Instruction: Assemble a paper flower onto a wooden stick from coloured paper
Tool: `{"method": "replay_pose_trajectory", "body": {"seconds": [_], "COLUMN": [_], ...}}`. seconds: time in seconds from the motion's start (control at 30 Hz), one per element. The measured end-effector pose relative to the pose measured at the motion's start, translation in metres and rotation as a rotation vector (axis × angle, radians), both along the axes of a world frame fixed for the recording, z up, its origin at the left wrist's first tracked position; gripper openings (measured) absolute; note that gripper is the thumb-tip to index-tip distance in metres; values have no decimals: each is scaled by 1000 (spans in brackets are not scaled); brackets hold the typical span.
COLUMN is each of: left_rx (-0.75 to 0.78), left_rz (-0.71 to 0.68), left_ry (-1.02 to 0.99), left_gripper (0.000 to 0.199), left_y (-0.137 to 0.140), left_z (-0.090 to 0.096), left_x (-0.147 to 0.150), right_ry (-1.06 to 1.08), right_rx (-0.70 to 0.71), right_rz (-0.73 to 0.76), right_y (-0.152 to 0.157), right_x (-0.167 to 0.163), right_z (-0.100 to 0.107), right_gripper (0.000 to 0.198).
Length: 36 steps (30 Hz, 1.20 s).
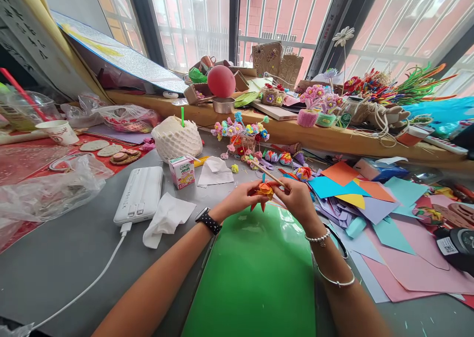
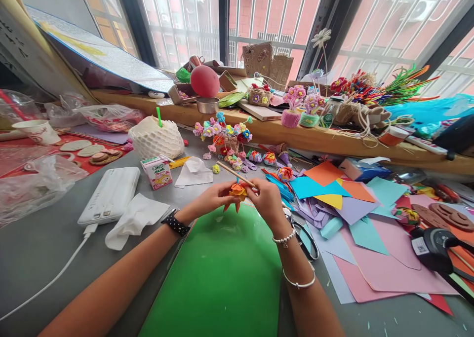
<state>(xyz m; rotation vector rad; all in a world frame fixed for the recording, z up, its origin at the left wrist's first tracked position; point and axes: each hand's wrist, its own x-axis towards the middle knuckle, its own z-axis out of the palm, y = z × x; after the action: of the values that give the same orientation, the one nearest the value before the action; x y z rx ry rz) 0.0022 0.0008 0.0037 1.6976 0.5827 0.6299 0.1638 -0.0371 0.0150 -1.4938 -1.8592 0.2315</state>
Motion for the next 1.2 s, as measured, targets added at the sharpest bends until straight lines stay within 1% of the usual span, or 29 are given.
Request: {"method": "replay_pose_trajectory", "body": {"seconds": [0.1,0.2,0.3,0.4,0.5,0.57,0.67,0.73,0.8,1.0,1.1,1.2], "left_rx": [-28,-26,-55,-152,-332,-408,-392,-376,-371,-393,-429,-444], "left_rz": [-27,-15,-36,-51,45,122,174,179,183,187,162,171], "left_ry": [-25,-22,-36,-75,-127,-156,-168,-168,-169,-145,-160,-179], "left_gripper": [41,41,45,48,56,53,38,30,26,27,29,29], "left_y": [1,1,1,4,7,7,5,4,3,2,2,2], "left_z": [-1,-2,-1,0,0,0,0,1,1,1,1,1], "left_x": [0,0,-1,-3,-3,-3,-4,-4,-5,-5,-4,-4], "right_ry": [10,59,105,155,177,190,197,183,174,183,171,153], "right_rx": [-1,-30,-32,-31,-28,1,100,160,184,164,174,191], "right_rz": [16,40,41,23,43,115,223,240,245,239,236,233], "right_y": [1,1,0,-1,-1,-2,-2,-2,-1,-1,-3,-4], "right_x": [0,2,4,6,6,6,3,2,1,-1,-1,-2], "right_z": [0,0,1,2,2,3,5,6,6,6,8,8], "right_gripper": [20,22,21,19,17,16,11,9,9,8,6,6]}}
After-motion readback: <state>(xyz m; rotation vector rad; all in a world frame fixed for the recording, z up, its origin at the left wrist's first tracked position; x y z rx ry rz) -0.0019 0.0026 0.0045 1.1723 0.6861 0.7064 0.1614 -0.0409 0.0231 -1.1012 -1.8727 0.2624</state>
